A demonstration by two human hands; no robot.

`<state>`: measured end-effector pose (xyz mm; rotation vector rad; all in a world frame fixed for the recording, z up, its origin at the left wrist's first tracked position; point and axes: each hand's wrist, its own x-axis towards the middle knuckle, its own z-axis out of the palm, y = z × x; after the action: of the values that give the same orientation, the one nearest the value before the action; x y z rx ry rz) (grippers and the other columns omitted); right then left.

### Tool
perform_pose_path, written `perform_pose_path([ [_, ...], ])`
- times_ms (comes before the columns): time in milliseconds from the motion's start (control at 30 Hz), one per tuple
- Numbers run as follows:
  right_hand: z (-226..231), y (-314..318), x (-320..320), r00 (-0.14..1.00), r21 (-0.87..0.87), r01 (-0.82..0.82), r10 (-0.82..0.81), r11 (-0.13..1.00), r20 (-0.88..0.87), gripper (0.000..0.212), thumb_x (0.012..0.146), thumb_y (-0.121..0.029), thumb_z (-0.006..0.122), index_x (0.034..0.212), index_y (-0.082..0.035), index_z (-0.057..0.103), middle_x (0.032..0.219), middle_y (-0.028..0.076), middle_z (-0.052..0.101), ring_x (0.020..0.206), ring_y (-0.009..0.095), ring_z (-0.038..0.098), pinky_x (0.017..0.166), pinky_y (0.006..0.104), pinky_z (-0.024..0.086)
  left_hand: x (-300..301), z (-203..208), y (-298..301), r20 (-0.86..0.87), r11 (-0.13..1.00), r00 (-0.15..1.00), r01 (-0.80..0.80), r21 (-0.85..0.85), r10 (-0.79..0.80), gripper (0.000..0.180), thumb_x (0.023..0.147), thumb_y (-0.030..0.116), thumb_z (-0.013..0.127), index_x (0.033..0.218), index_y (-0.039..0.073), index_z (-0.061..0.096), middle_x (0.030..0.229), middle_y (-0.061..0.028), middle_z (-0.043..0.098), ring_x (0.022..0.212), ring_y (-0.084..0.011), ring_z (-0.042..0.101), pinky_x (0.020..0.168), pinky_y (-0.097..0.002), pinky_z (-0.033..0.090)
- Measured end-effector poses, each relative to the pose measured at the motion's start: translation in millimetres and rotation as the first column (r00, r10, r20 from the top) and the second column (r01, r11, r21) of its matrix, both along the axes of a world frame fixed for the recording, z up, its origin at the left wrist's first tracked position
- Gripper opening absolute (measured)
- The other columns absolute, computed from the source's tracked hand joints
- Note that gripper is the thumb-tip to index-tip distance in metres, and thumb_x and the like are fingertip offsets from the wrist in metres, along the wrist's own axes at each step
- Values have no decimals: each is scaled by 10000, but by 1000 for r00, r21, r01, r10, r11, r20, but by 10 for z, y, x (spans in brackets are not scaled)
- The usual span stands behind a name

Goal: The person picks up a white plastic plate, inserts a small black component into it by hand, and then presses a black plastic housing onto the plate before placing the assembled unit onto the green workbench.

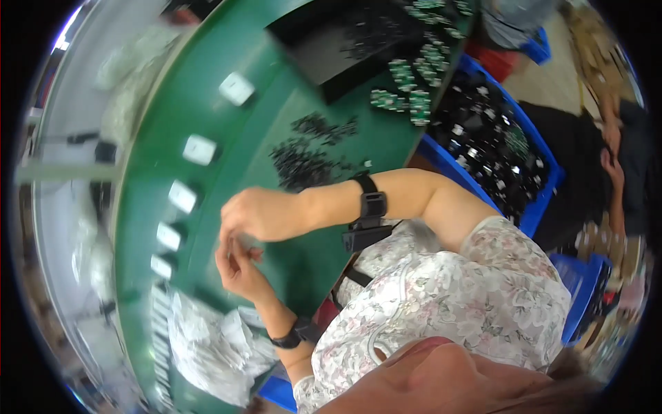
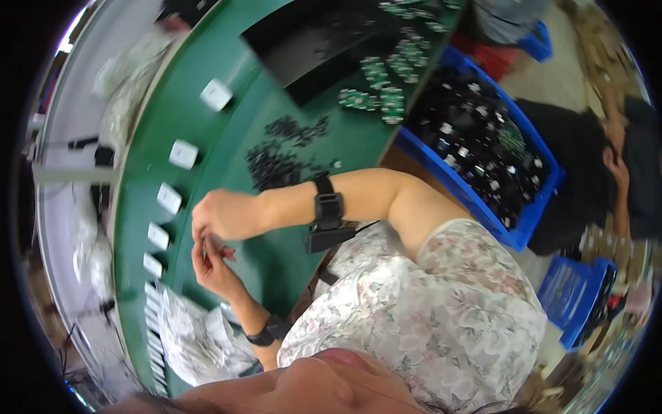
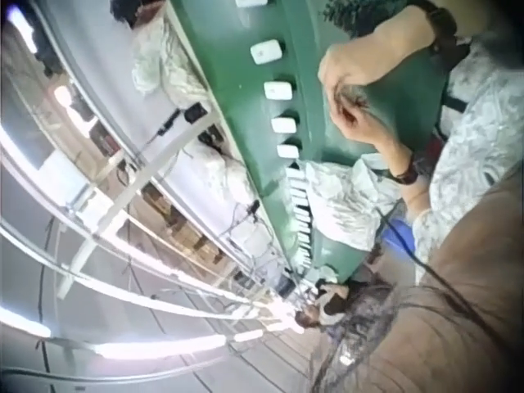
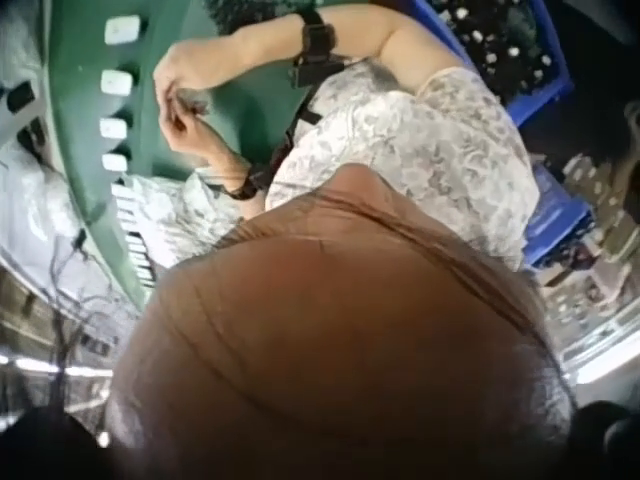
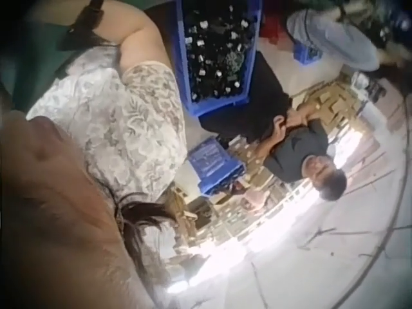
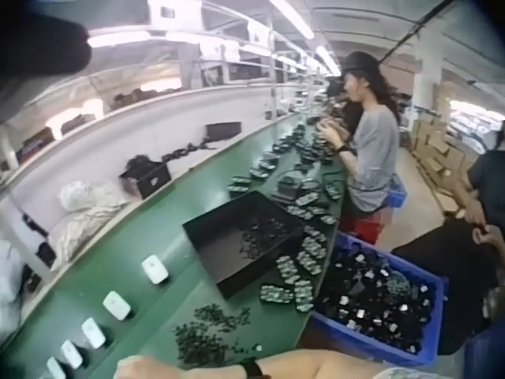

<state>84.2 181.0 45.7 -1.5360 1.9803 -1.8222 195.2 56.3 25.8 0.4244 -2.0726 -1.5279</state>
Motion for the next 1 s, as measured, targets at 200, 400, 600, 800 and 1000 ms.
perform_pose_path([
  [200,-15,-64,-74,951,29,-19,9,999,309,109,860,-34,593,935,-3,666,897,108,642,836,216,619,727,311,485,-93,67,29,-35,990,999,-18,142,24,177,919,17,582,1090,-11,548,748,-63,604,555,-102,587,461,-199,427],
  [400,-83,-45,-54,839,111,-146,64,983,540,160,888,-7,597,1045,-1,626,914,27,608,848,101,576,760,240,473,-19,9,-30,-17,986,1000,1,168,2,166,905,-22,577,1069,1,572,797,-60,585,567,-91,588,451,-202,429],
  [600,-104,-33,-63,767,115,-174,61,978,639,280,885,4,605,1158,-12,547,926,34,601,875,93,577,804,245,476,-48,27,-40,19,999,999,43,1,-43,111,893,-27,583,990,9,621,862,-66,568,559,-107,592,448,-216,432],
  [800,-65,-33,-36,815,135,-114,14,984,580,157,863,11,628,1017,-2,598,921,44,596,862,106,574,766,253,476,-43,-4,-59,13,993,995,93,71,-94,117,918,4,577,1033,-12,593,815,-63,603,558,-100,599,431,-191,421],
  [1000,-45,-3,-90,998,169,63,-62,984,-13,122,772,54,669,872,3,621,892,87,585,803,205,568,664,307,469,-57,75,-71,41,867,982,143,478,-184,124,939,43,565,1039,-28,575,833,-83,610,551,-121,609,420,-201,434],
])
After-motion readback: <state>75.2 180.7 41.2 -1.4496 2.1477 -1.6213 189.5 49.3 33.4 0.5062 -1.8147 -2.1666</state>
